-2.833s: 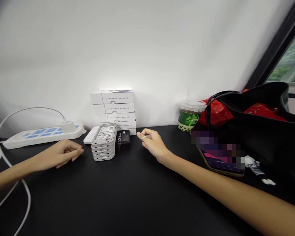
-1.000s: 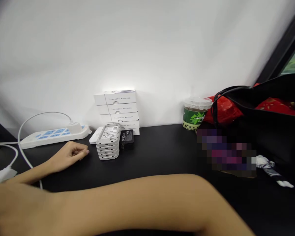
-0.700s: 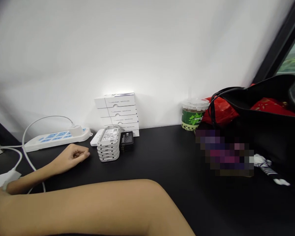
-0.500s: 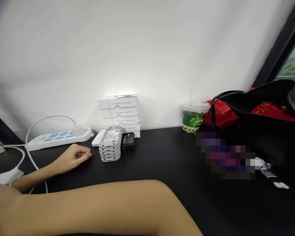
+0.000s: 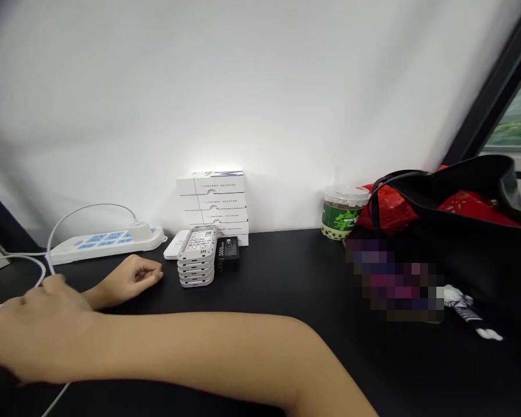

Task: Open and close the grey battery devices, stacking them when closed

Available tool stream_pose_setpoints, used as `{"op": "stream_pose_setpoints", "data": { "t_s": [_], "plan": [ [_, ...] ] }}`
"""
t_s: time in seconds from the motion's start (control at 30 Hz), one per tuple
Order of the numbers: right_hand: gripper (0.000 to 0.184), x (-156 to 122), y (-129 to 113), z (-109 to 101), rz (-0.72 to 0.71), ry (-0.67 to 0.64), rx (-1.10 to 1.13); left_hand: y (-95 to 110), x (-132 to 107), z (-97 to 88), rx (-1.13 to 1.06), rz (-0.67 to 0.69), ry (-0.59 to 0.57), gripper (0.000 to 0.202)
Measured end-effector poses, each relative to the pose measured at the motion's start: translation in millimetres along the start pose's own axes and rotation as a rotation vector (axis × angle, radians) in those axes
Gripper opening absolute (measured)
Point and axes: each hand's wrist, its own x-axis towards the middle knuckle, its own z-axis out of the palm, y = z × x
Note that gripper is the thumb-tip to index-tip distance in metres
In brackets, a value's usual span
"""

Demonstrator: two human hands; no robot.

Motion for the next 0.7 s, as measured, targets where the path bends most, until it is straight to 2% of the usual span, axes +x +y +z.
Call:
{"op": "stream_pose_setpoints", "data": {
  "t_s": [0.1,0.17,0.2,0.23,0.27,0.3,0.37,0.4,0.43,0.57,0.7],
  "plan": [
    [0.037,-34,3,1,0.181,0.245,0.294,2,1,0.1,0.008,-0.001,0.001,0.025],
    [0.033,-66,-1,4,0.176,0.361,0.391,3,0,0.1,0.005,-0.002,0.003,0.026],
    [0.025,-85,-4,7,0.120,0.459,0.422,5,0,-0.1,0.001,-0.001,0.007,0.027],
    [0.015,-105,-7,12,0.199,0.527,0.474,6,0,-0.3,-0.003,-0.002,0.014,0.028],
    [0.017,-126,-9,18,0.262,0.580,0.525,8,-1,-0.7,-0.008,-0.002,0.021,0.029],
    [0.020,-147,-10,25,0.382,0.607,0.581,10,-1,-1.3,-0.012,-0.002,0.032,0.032],
    [0.023,-188,-8,39,0.669,0.520,0.715,15,0,-2.8,-0.021,-0.003,0.054,0.040],
    [0.028,-206,-5,45,0.804,0.414,0.771,17,0,-3.7,-0.025,-0.004,0.063,0.044],
    [0.032,-222,-1,51,0.873,0.374,0.766,20,1,-4.6,-0.027,-0.005,0.071,0.046],
    [0.036,-261,11,67,0.968,0.284,0.722,27,3,-6.4,-0.022,-0.013,0.103,0.041],
    [0.034,-266,13,71,0.991,0.200,0.712,30,3,-5.2,-0.021,-0.015,0.119,0.040]
  ]
}}
